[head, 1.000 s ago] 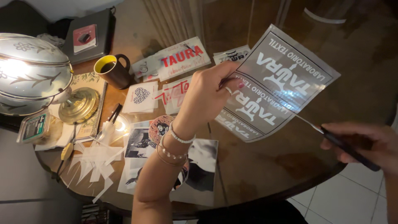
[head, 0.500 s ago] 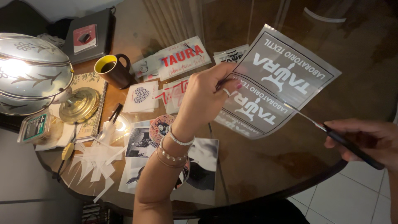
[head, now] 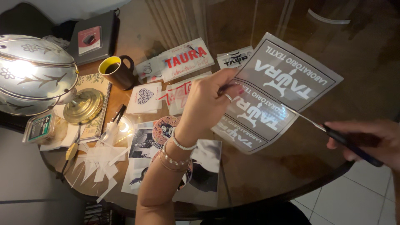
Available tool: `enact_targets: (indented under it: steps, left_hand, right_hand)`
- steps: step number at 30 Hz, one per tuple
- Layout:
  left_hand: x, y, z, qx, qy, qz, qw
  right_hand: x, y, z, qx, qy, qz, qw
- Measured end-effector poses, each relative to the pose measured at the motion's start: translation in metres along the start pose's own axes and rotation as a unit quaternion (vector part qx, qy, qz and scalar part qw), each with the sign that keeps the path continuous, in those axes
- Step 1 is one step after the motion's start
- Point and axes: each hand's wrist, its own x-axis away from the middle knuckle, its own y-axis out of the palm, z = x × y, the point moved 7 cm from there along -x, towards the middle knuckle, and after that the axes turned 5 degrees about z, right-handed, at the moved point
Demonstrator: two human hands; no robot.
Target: The person uses scissors to cut out individual stickers from a large sheet of printed material. They carefully trim around the edges of the designs, which include text and logos, and place the finished stickers on the table.
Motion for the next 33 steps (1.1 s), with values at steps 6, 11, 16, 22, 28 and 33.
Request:
enact_targets:
  steps: [6,11,16,22,28,33]
  left_hand:
    - [0.004,0.007,-0.003,-0.008,-0.031,-0.01,0.999]
    - [0.005,0.007,-0.006,0.005,-0.033,-0.006,0.999]
    - [0.006,0.008,-0.009,-0.006,-0.021,0.002,1.0]
    - [0.007,0.015,-0.006,-0.001,-0.009,-0.007,1.0]
    - [0.007,0.018,-0.006,-0.005,0.009,0.002,1.0]
    - [0.008,0.027,-0.002,0.014,-0.014,-0.034,0.999]
  right_hand:
    - [-0.011,0.018,-0.017,-0.054,-0.075,-0.023,0.995]
    - [-0.011,0.017,-0.014,-0.097,-0.101,-0.01,0.99]
    - [-0.015,0.021,-0.019,-0.081,-0.064,0.014,0.995]
    - [-0.022,0.03,-0.035,-0.057,-0.079,-0.043,0.994]
    - [-0.023,0.022,-0.024,-0.075,-0.07,-0.03,0.994]
    - [-0.022,0.035,-0.048,-0.057,-0.109,-0.063,0.99]
